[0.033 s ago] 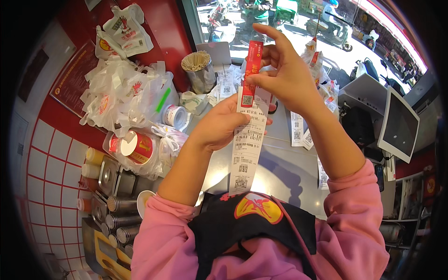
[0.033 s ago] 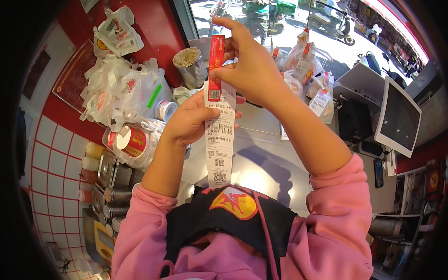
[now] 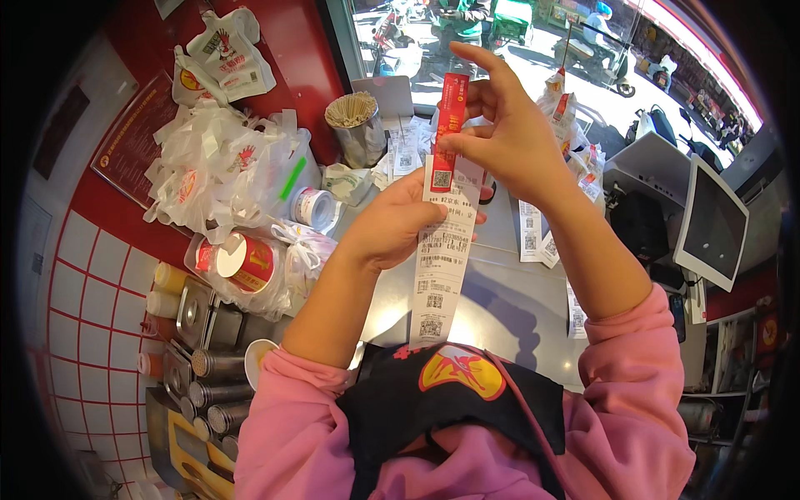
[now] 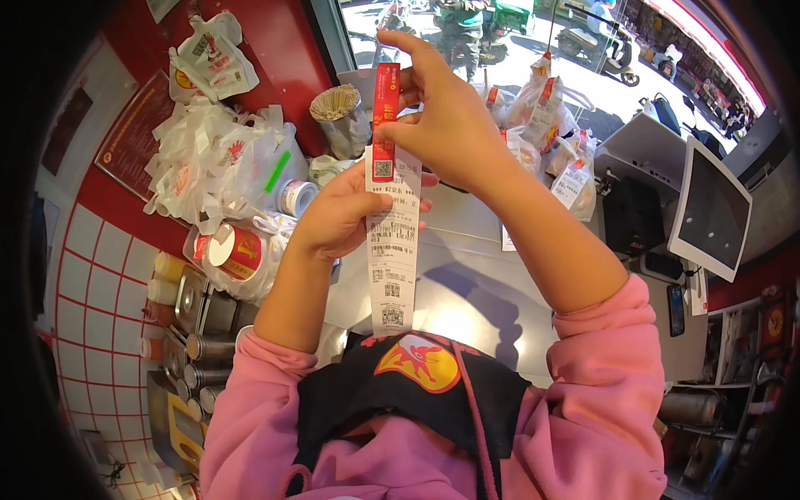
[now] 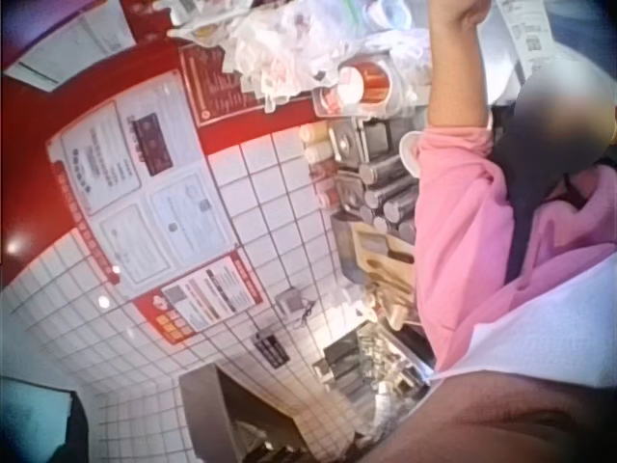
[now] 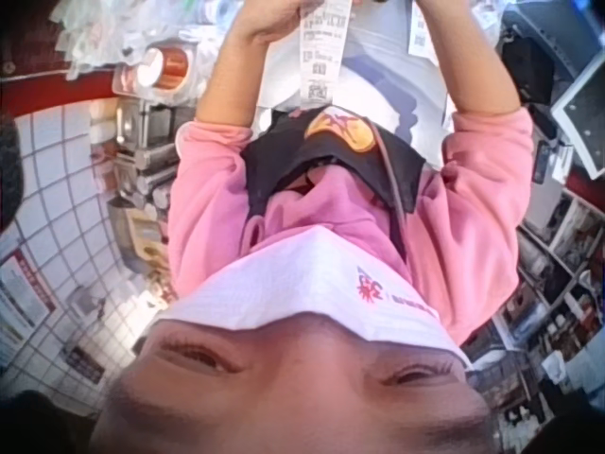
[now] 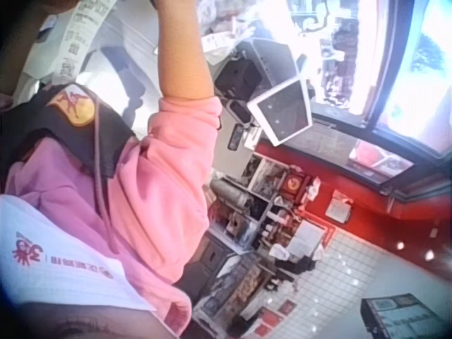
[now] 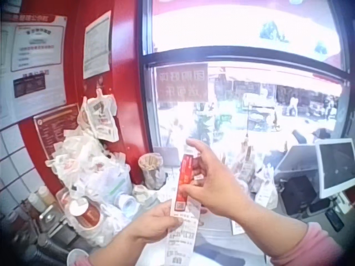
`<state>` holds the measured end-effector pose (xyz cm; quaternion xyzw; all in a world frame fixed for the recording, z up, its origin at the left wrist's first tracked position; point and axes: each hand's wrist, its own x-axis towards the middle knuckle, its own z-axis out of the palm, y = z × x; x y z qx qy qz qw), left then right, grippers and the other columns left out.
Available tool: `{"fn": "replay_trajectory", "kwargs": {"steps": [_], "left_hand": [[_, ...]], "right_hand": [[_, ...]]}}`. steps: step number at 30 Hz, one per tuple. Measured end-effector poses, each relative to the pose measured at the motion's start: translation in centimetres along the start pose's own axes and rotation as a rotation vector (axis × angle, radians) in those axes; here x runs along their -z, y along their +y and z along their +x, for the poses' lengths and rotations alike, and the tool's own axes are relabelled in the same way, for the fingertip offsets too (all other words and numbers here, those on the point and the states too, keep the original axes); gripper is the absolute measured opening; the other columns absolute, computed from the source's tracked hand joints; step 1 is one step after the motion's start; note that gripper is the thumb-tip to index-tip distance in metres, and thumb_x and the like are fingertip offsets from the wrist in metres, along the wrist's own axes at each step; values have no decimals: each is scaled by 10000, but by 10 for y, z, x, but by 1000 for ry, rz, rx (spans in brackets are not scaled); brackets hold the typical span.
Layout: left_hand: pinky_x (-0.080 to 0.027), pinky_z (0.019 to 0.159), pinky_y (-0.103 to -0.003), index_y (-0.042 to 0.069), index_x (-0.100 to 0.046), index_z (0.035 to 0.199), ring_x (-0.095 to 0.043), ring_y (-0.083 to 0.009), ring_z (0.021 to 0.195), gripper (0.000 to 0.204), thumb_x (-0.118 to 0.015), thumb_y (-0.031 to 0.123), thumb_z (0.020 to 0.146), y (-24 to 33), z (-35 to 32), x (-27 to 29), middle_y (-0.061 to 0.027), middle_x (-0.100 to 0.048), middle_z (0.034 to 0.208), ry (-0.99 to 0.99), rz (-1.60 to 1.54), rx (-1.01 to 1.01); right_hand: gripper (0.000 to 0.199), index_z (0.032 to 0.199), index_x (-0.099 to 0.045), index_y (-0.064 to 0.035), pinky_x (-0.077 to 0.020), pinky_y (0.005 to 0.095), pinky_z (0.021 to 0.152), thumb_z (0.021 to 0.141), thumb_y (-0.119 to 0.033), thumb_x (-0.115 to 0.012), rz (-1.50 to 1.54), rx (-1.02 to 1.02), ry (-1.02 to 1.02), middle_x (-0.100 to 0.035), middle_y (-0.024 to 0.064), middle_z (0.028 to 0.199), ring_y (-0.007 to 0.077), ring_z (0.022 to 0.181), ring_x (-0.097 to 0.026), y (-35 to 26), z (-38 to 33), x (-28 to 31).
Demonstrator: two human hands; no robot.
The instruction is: The person packs takeout orders at a counter by placing food items into plastic bags, inserting chopsticks, and attaching printed receipts to the bags. The person handles multiple orders sequentially, organizing them on the counter.
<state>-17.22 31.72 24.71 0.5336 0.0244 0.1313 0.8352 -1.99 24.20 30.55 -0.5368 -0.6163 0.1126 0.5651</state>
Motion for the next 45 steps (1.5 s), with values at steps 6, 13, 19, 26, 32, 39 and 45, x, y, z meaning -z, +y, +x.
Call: {"fn": "replay_trajectory", "kwargs": {"steps": [6, 13, 19, 26, 32, 39, 45], "left_hand": [[-535, 826, -409, -1, -351, 1314, -610, -309, 1024, 506, -506, 15, 833, 2, -12, -12, -206, -550, 1189, -5, 14, -55], [-538, 799, -395, -1, -426, 1252, -634, -289, 967, 398, -413, 289, 981, 5, -15, -18, -177, -589, 1116, -20, -179, -102], [-542, 781, -379, -9, -478, 1197, -654, -253, 887, 426, -373, 349, 992, 13, -13, -21, -140, -626, 1012, 110, -4, -174], [-545, 748, -349, -12, -501, 1170, -656, -227, 839, 394, -413, 323, 981, 23, -15, -18, -132, -632, 1011, 178, 87, -160], [-549, 730, -338, -24, -524, 1138, -655, -220, 825, 309, -464, 188, 922, 33, -20, -14, -144, -632, 1014, 159, 57, -158], [-548, 741, -344, -38, -525, 1136, -656, -216, 831, 316, -489, 76, 843, 37, -27, -13, -155, -631, 1024, 146, 124, -203], [-538, 737, -327, -33, -528, 1135, -655, -201, 829, 301, -499, 72, 854, 37, -30, -12, -133, -643, 992, 188, 188, -192]], "right_hand": [[829, 1379, -351, -194, -553, 333, 787, 656, 16, -697, -61, 77, 20, -584, 104, 1004, 210, 891, -610, -17, -10, -4], [911, 1420, -292, -186, -522, 278, 815, 659, 32, -742, -59, 134, -12, -534, 62, 1057, 145, 938, -571, -32, -15, -4], [892, 1413, -300, -162, -520, 299, 843, 662, 61, -725, 15, 196, 71, -519, 52, 1049, 155, 945, -566, -32, -11, -9], [803, 1378, -358, -188, -549, 323, 825, 684, 39, -693, 51, 232, 136, -564, 124, 1084, 211, 990, -604, -29, -5, -16], [807, 1391, -326, -191, -536, 334, 852, 702, 9, -696, 50, 206, 113, -573, 110, 1071, 195, 1008, -598, -34, 0, -15], [842, 1410, -287, -139, -533, 309, 880, 707, 48, -711, 50, 189, 96, -528, 87, 1074, 168, 1015, -553, -40, 2, -14], [853, 1412, -277, -142, -529, 317, 892, 704, 54, -709, 80, 163, 75, -509, 88, 1095, 172, 1044, -542, -43, 0, -15]]}}
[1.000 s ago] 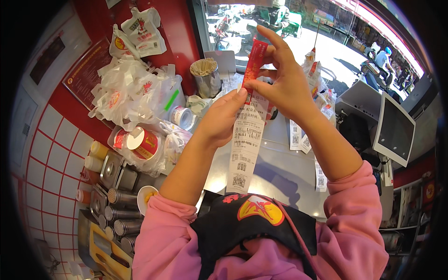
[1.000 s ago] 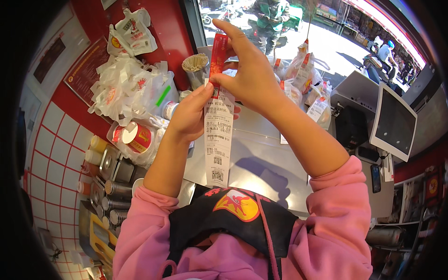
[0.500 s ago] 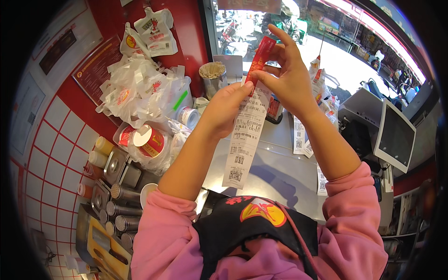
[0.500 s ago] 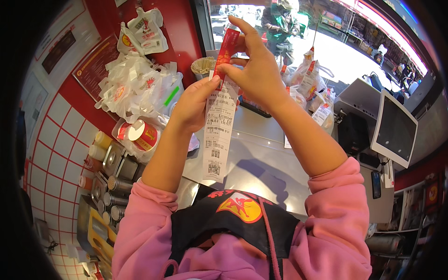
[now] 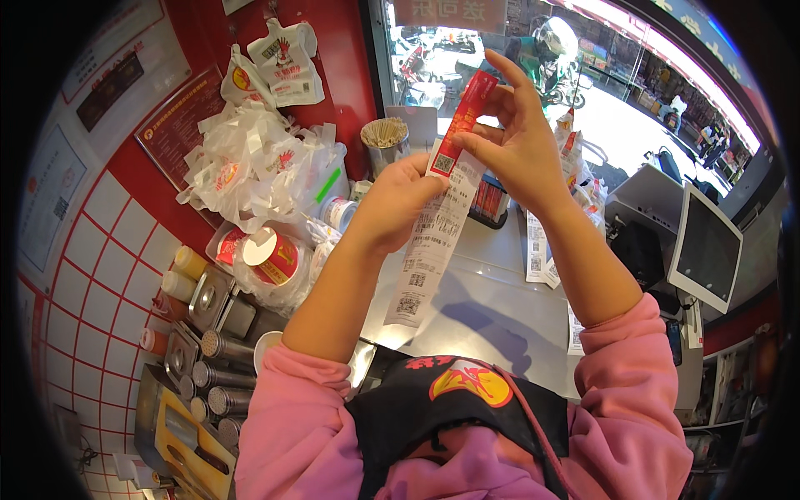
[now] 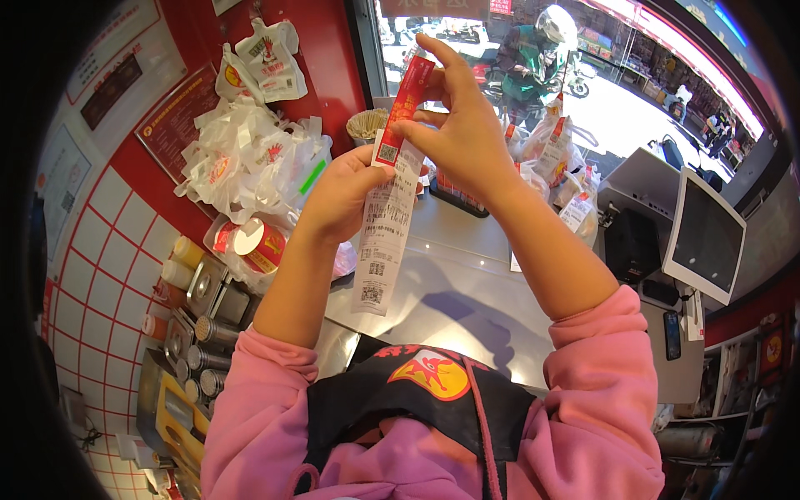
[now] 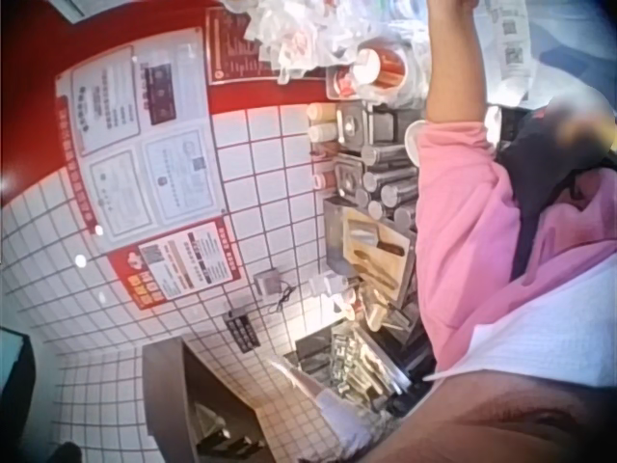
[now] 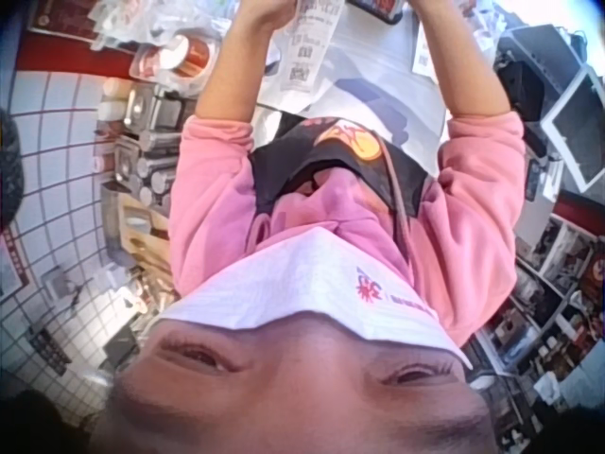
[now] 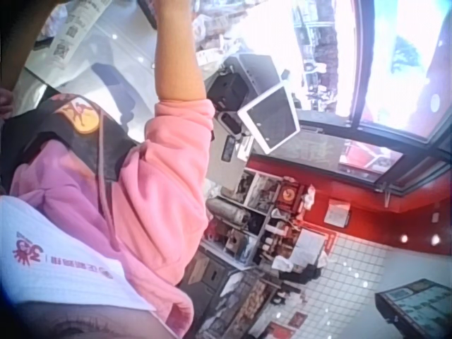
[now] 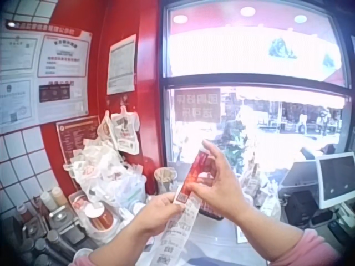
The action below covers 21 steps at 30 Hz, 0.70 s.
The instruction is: The person packs takeout orders at a counter by placing food items into plastic bags, inserting chopsticks, and attaching printed receipts to the bags. The person handles multiple orders sequentially, organizing them on the counter.
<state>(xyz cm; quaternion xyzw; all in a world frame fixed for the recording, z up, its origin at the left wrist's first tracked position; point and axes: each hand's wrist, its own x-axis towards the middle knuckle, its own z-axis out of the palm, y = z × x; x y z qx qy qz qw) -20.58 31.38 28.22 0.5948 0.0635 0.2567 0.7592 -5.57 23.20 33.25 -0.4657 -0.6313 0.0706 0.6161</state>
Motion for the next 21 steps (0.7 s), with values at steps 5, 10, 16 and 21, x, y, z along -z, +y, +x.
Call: {"fn": "replay_trajectory", "kwargs": {"steps": [5, 10, 16, 21], "left_hand": [[-477, 689, -248, -7, -587, 1052, -597, -90, 770, 226, -523, 93, 859, 5, -3, -3, -43, -633, 909, 16, 6, 11], [-476, 677, -238, -12, -592, 1043, -592, -82, 744, 217, -541, 122, 880, 10, 1, -4, -38, -635, 877, 25, 19, -9], [-517, 707, -265, -22, -557, 1102, -629, -117, 794, 257, -589, 77, 867, 11, 5, -1, -67, -644, 946, 23, 59, -46], [-513, 771, -277, -31, -531, 1145, -637, -147, 870, 322, -598, 38, 838, 2, -4, 3, -88, -640, 1008, -59, -28, 50]], "right_hand": [[855, 1411, -277, -145, -527, 321, 901, 701, 54, -710, -10, -4, 9, -506, 91, 1105, 178, 1059, -541, -1, 0, 0], [859, 1416, -274, -153, -531, 321, 882, 703, 43, -712, 10, 20, -10, -514, 94, 1108, 178, 1043, -551, 0, 2, 1], [836, 1409, -292, -158, -530, 317, 856, 702, 13, -705, 41, 28, -23, -545, 107, 1081, 179, 1002, -576, 6, 9, -1], [835, 1409, -287, -138, -528, 317, 849, 704, -2, -713, 11, 53, -22, -558, 105, 1050, 175, 982, -575, 13, 23, 0]]}}
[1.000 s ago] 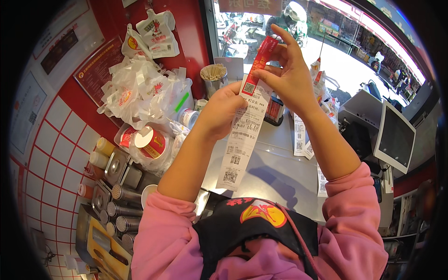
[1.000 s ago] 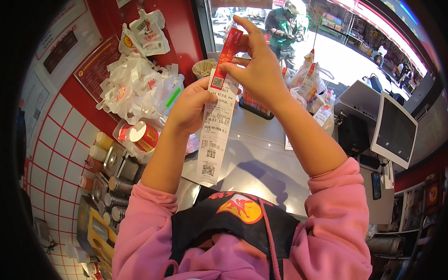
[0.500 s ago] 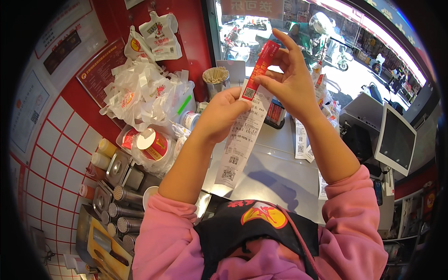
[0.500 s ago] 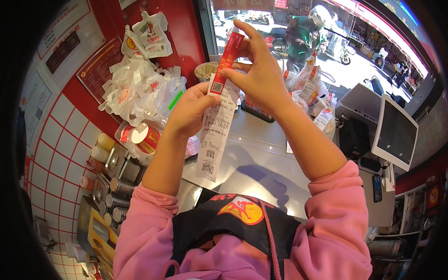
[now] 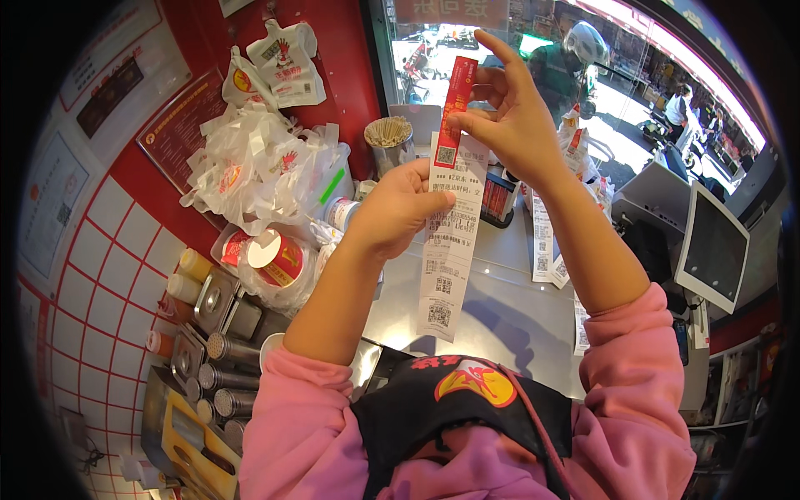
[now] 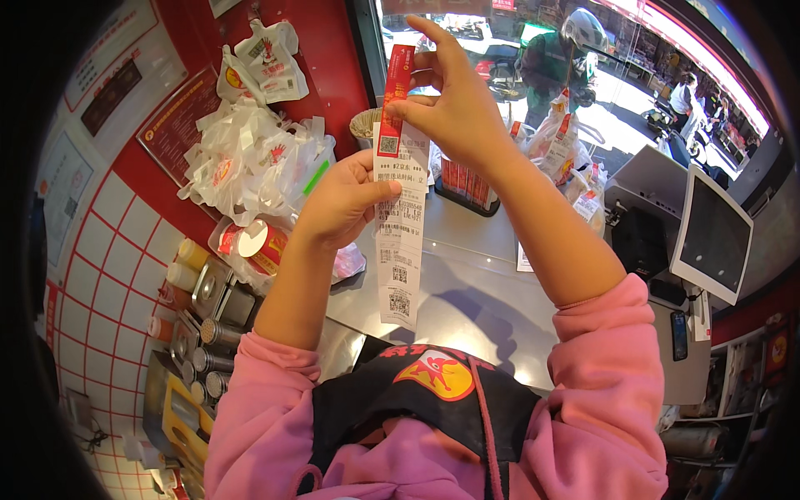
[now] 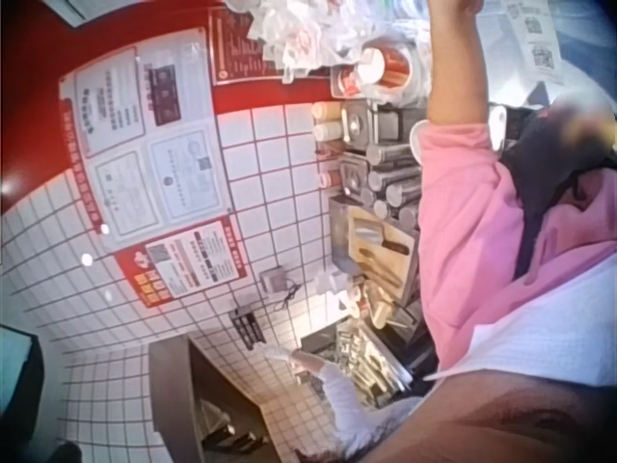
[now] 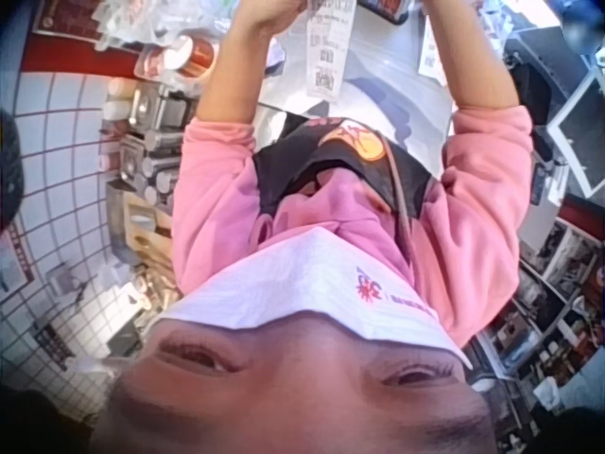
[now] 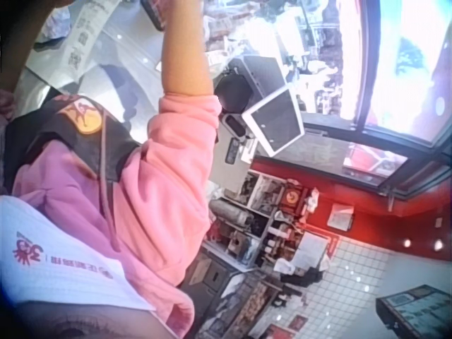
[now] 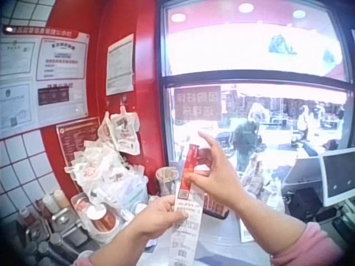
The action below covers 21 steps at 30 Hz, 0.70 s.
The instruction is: The person packs takeout orders at a counter by placing food items into plastic bags, inserting chopsticks, and attaching printed receipts to the bags. The person handles multiple orders sequentially, organizing them on the counter.
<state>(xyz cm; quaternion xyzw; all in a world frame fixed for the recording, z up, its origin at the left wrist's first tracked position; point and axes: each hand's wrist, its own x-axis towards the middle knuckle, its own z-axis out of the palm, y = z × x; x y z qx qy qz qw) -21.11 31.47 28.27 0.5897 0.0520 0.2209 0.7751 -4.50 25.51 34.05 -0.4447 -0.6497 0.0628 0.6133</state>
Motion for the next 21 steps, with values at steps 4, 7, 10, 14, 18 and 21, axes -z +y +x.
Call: {"fn": "replay_trajectory", "kwargs": {"steps": [4, 7, 10, 14, 18, 21], "left_hand": [[-505, 825, -288, -32, -524, 1157, -633, -159, 921, 349, -598, 17, 820, -22, -13, 2, -106, -634, 1067, 4, -29, 116], [-444, 608, -194, -26, -529, 1164, -594, -76, 775, 351, -562, 0, 816, -37, -25, 6, -113, -636, 1091, 20, 12, 172], [-337, 491, -160, -22, -537, 1159, -539, -28, 688, 344, -544, -3, 816, -47, -38, 6, -113, -637, 1107, 82, 36, 183], [-359, 512, -160, -23, -533, 1163, -559, -38, 730, 344, -547, 2, 820, -49, -49, 5, -120, -632, 1125, 100, 48, 177], [-409, 573, -165, -28, -521, 1178, -597, -74, 836, 354, -548, -1, 826, -45, -54, 5, -129, -626, 1137, 103, 11, 159], [-437, 627, -175, -31, -515, 1188, -609, -104, 905, 363, -548, -7, 827, -44, -56, 7, -127, -628, 1127, 127, 29, 170]], "right_hand": [[765, 1399, -288, -112, -502, 322, 828, 757, -16, -693, 134, 20, 11, -566, 84, 996, 168, 938, -567, 6, 16, 3], [864, 1439, -145, -85, -492, 285, 775, 739, 91, -620, 196, -49, -18, -569, 91, 987, 143, 857, -558, 8, 33, 8], [823, 1426, -205, -69, -488, 274, 778, 738, 79, -631, 261, -94, 19, -572, 87, 970, 139, 857, -558, 11, 43, 10], [842, 1429, -192, -56, -488, 270, 783, 731, 73, -644, 117, -91, 43, -569, 86, 957, 144, 855, -559, 12, 53, 11], [848, 1431, -188, -54, -487, 278, 796, 732, 57, -656, 183, -46, 20, -560, 103, 984, 152, 860, -556, 11, 57, 5], [846, 1430, -189, -52, -491, 275, 794, 735, 50, -660, 202, -43, 3, -541, 126, 1032, 158, 882, -557, 8, 59, 0]]}}
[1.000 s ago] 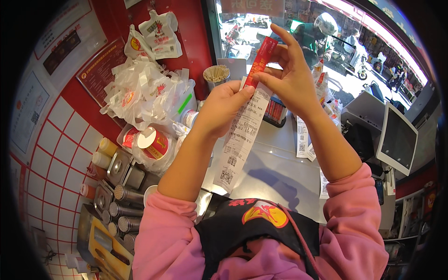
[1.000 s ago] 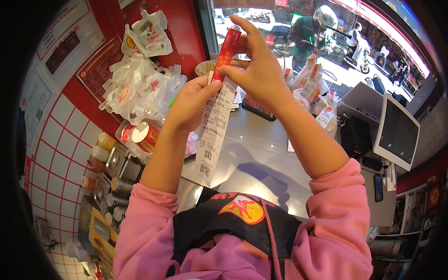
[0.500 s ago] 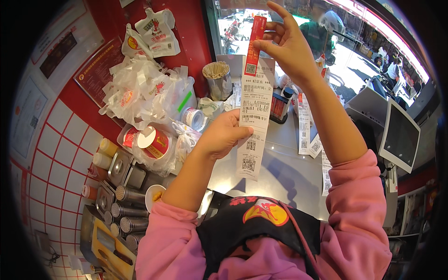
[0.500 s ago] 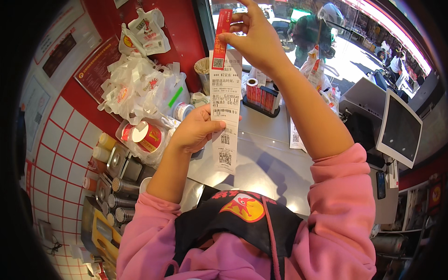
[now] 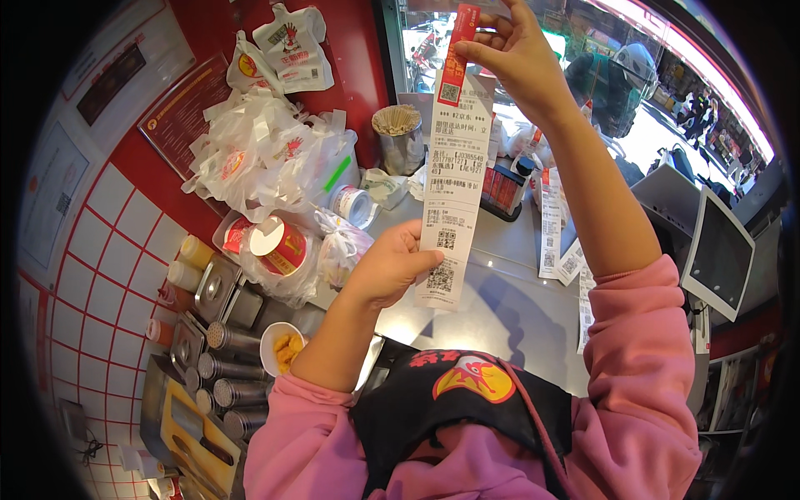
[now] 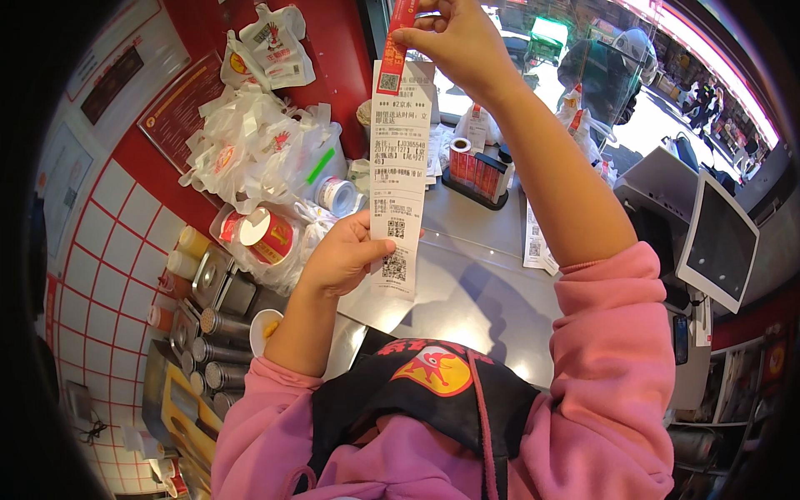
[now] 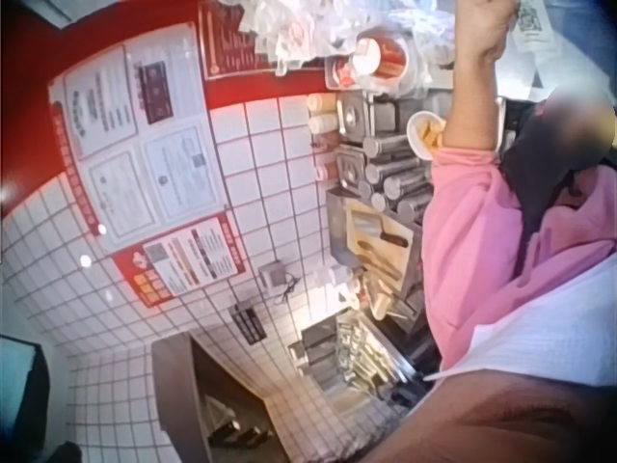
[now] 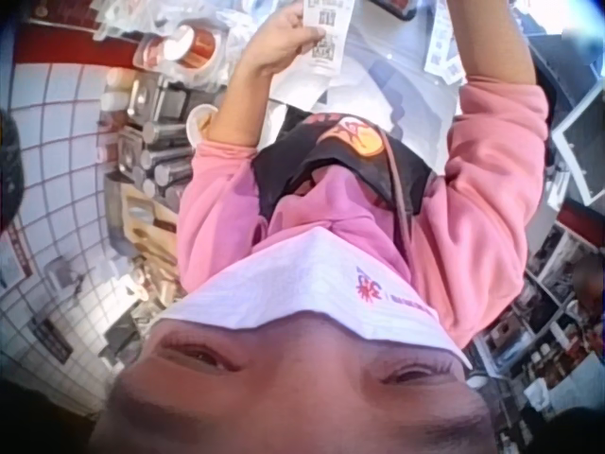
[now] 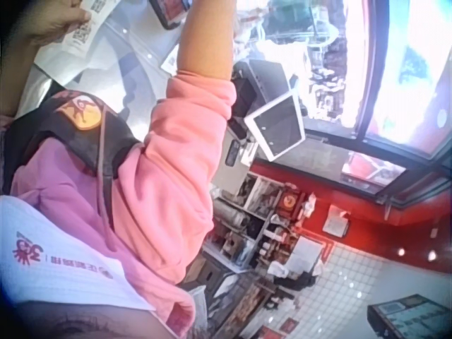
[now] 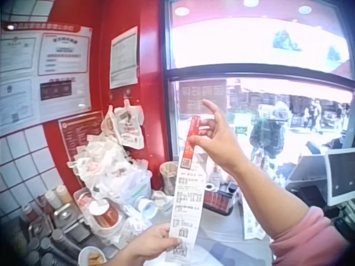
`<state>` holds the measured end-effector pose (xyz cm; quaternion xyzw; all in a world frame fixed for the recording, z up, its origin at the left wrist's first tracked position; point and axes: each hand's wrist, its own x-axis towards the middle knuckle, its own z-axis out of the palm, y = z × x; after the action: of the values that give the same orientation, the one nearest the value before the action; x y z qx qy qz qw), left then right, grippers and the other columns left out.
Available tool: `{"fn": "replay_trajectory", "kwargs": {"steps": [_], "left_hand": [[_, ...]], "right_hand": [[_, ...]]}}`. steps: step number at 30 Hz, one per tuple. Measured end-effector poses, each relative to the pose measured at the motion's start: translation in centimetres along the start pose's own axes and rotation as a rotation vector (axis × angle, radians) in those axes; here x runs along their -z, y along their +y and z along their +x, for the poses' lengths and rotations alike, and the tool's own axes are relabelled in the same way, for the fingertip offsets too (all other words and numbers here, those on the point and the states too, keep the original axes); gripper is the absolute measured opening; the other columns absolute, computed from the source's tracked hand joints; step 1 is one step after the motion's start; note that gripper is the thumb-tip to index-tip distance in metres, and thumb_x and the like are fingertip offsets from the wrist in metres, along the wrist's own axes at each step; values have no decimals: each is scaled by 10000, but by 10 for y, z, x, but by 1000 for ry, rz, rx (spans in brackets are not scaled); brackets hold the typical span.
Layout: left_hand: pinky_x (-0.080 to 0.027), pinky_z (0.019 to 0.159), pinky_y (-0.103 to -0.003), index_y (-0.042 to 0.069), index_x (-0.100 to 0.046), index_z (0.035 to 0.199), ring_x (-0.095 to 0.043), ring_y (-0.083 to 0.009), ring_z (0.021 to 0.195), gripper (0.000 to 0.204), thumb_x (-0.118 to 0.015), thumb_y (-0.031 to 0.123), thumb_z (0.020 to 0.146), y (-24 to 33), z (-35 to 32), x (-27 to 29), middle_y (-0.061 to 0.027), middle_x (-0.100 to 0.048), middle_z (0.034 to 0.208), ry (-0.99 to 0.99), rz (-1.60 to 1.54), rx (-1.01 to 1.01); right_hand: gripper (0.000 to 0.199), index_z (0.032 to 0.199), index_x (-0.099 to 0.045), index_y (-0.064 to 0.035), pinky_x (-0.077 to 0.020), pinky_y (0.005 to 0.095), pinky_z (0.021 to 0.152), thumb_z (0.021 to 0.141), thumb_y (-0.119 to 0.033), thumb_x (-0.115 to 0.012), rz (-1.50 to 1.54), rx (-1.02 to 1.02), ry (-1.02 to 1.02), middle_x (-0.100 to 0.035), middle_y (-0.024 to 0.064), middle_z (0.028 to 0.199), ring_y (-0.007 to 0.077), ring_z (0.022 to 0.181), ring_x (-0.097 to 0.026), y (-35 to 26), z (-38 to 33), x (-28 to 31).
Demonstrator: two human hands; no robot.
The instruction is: The person packs takeout orders at a counter by placing food items into plastic bags, inserting chopsticks, and attaching printed receipts to the bags. The person handles multiple orders sequentially, organizing them on the counter.
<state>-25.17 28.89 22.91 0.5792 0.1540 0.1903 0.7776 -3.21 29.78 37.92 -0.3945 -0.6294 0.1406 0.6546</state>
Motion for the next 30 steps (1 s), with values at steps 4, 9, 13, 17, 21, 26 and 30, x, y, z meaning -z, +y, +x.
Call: {"fn": "replay_trajectory", "kwargs": {"steps": [4, 9, 13, 17, 21, 26, 30], "left_hand": [[-487, 728, -221, -39, -506, 1196, -616, -136, 944, 364, -545, -14, 835, 0, -6, 7, -117, -634, 1100, 16, -66, -19], [-508, 840, -295, -48, -493, 1206, -631, -177, 957, 367, -538, -31, 842, 6, -22, 25, -115, -633, 1087, 68, -15, 24], [-510, 807, -287, -50, -507, 1187, -636, -157, 919, 342, -511, -48, 845, 4, -33, 43, -118, -633, 1069, 132, -64, 27], [-515, 817, -302, -63, -499, 1192, -639, -169, 926, 348, -511, -46, 844, 2, -46, 73, -132, -631, 1073, 164, -81, 51], [-517, 820, -306, -61, -497, 1198, -640, -175, 938, 358, -514, -42, 841, 3, -58, 102, -140, -631, 1076, 172, -67, 89], [-517, 806, -290, -67, -500, 1196, -644, -173, 919, 362, -521, -39, 835, 5, -66, 132, -131, -637, 1065, 204, -54, 118], [-509, 766, -274, -49, -497, 1219, -648, -167, 880, 386, -522, -31, 834, -6, -82, 159, -107, -649, 1034, 278, 23, 186]], "right_hand": [[814, 1424, -212, -58, -516, 279, 761, 750, 37, -658, -3, -8, 12, -517, 148, 1075, 168, 867, -584, -2, 2, -8], [749, 1411, -253, -90, -554, 292, 674, 781, 36, -636, 84, -28, 16, -510, 131, 1020, 170, 816, -610, 7, 11, -32], [716, 1407, -255, -105, -556, 271, 640, 804, 40, -613, 186, -44, -19, -510, 36, 887, 137, 807, -608, 21, 13, -49], [712, 1410, -261, -137, -526, 233, 664, 812, 46, -602, 225, 61, -39, -484, -2, 848, 105, 752, -572, 40, 15, -64], [709, 1397, -275, -155, -512, 240, 722, 807, 50, -609, 192, 81, 33, -476, 11, 893, 91, 826, -528, 63, 11, -77], [747, 1405, -224, -182, -517, 267, 758, 806, 47, -608, 357, -55, 22, -480, 30, 937, 102, 869, -516, 102, 5, -92], [813, 1448, -175, -156, -504, 369, 895, 808, -68, -669, 373, -193, -29, -556, 93, 1032, 224, 961, -606, 132, -13, -104]]}}
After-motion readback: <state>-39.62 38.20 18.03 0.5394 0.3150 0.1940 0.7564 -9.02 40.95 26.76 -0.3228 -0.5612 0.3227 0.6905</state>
